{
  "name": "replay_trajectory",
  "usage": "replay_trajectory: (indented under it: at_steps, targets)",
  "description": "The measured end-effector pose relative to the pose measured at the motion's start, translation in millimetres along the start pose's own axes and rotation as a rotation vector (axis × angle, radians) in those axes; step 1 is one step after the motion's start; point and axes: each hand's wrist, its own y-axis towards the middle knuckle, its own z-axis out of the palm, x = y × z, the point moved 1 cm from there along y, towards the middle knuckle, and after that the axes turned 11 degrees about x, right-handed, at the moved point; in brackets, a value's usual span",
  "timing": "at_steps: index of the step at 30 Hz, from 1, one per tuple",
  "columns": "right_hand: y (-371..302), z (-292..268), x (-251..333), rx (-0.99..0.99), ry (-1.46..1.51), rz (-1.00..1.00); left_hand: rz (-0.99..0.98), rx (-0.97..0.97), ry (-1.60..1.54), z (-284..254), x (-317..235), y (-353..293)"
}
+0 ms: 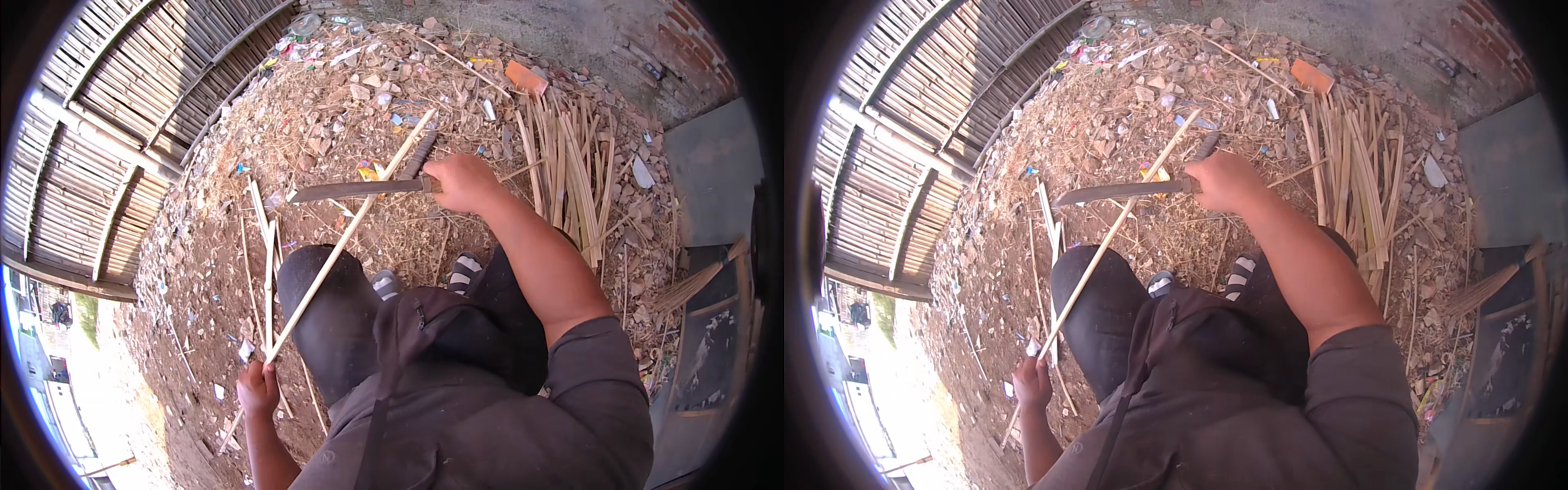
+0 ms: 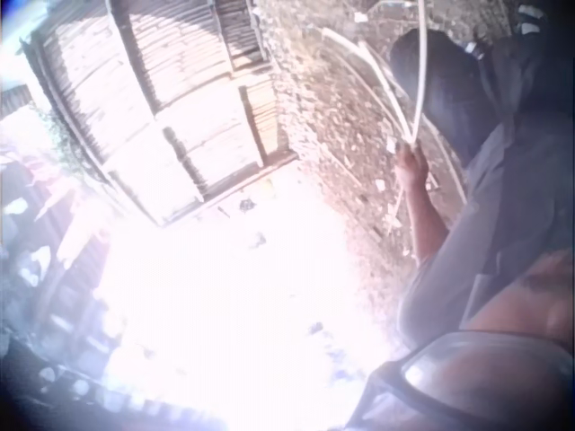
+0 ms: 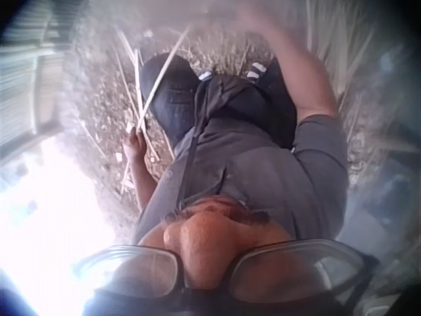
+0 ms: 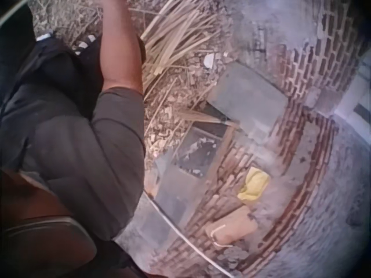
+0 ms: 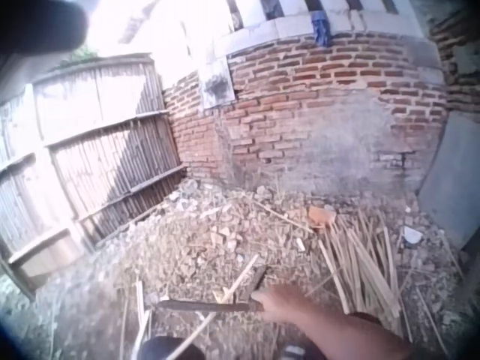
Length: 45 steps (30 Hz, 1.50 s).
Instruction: The person holds a bamboo strip and shaves along its surface using a knife.
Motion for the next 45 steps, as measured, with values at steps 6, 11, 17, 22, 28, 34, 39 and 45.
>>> replay_trajectory:
  at_steps: [6,11,17,22,28,34,39,45]
  targets:
    - [14.8,20.3,-68.4,-0.095,0.242,0.218,-0.019,-0.01,0.053,-6.6,-6.9,10.3]
    - [2.7,2.9,-15.2,0.03,0.02,0.082,0.018,-0.016,-0.023,-1.9,-4.3,2.6]
    - [14.2,17.3,-70.9,-0.137,0.253,0.225,0.017,-0.013,0.029,-2.7,-3.9,10.2]
    - [7.9,7.1,-24.7,-0.029,0.106,0.107,0.046,0.026,-0.074,-2.8,5.1,6.9]
    - [8.5,17.7,-66.8,-0.139,0.229,0.151,0.057,0.02,-0.077,5.6,9.3,4.5]
    - [9.0,8.8,-61.3,-0.23,0.197,0.15,0.075,0.02,-0.081,0.3,12.7,6.4]
    - [4.2,5.3,-23.5,-0.059,-0.028,-0.074,0.068,0.054,-0.132,-2.8,-5.6,2.8]
    - [10.2,12.8,-47.1,-0.184,0.207,0.056,0.047,0.104,-0.176,-7.9,-6.7,7.8]
